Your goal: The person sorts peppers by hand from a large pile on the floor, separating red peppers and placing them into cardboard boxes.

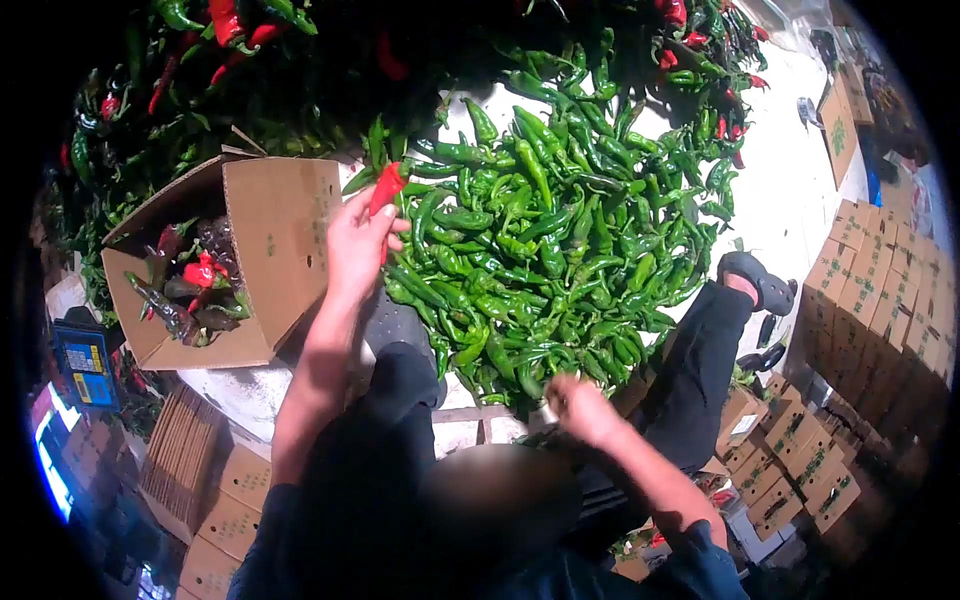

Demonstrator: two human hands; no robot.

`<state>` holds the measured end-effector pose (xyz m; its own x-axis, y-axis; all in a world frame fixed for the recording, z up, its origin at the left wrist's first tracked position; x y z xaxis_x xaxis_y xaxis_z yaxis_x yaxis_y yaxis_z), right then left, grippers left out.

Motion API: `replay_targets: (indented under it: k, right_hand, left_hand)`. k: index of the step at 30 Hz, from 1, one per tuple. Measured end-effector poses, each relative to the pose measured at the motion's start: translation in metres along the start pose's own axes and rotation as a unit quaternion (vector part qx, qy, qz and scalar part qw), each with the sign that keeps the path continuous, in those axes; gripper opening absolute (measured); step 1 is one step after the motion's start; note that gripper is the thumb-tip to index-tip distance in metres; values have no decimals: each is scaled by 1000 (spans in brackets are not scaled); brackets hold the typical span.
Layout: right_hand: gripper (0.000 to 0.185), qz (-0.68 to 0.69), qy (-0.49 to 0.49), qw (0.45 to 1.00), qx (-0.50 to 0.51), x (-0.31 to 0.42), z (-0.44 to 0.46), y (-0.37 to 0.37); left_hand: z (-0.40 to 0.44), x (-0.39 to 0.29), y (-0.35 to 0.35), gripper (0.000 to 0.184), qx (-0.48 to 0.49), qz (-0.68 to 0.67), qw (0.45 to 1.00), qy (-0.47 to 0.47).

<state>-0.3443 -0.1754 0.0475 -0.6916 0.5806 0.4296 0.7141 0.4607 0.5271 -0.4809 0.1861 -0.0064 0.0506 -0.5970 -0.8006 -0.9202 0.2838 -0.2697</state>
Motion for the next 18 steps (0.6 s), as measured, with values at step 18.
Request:
replay_targets:
  k: [18]
  right_hand:
    - [13, 546, -105, 811, -180, 74, 115, 125]
  left_hand:
    - [-96, -30, -132, 29, 398, 230, 887, -48]
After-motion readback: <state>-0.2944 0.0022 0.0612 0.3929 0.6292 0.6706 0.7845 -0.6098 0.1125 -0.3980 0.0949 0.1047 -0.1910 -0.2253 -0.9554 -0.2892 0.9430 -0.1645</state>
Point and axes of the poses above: each hand's wrist, its own z-axis towards the middle knuckle, its own y-axis out of the back of the hand, x = y × z, the point moved 9 cm from there along z, towards the middle knuckle, and after that the axes turned 15 degrees about -z, right-handed, at the moved point
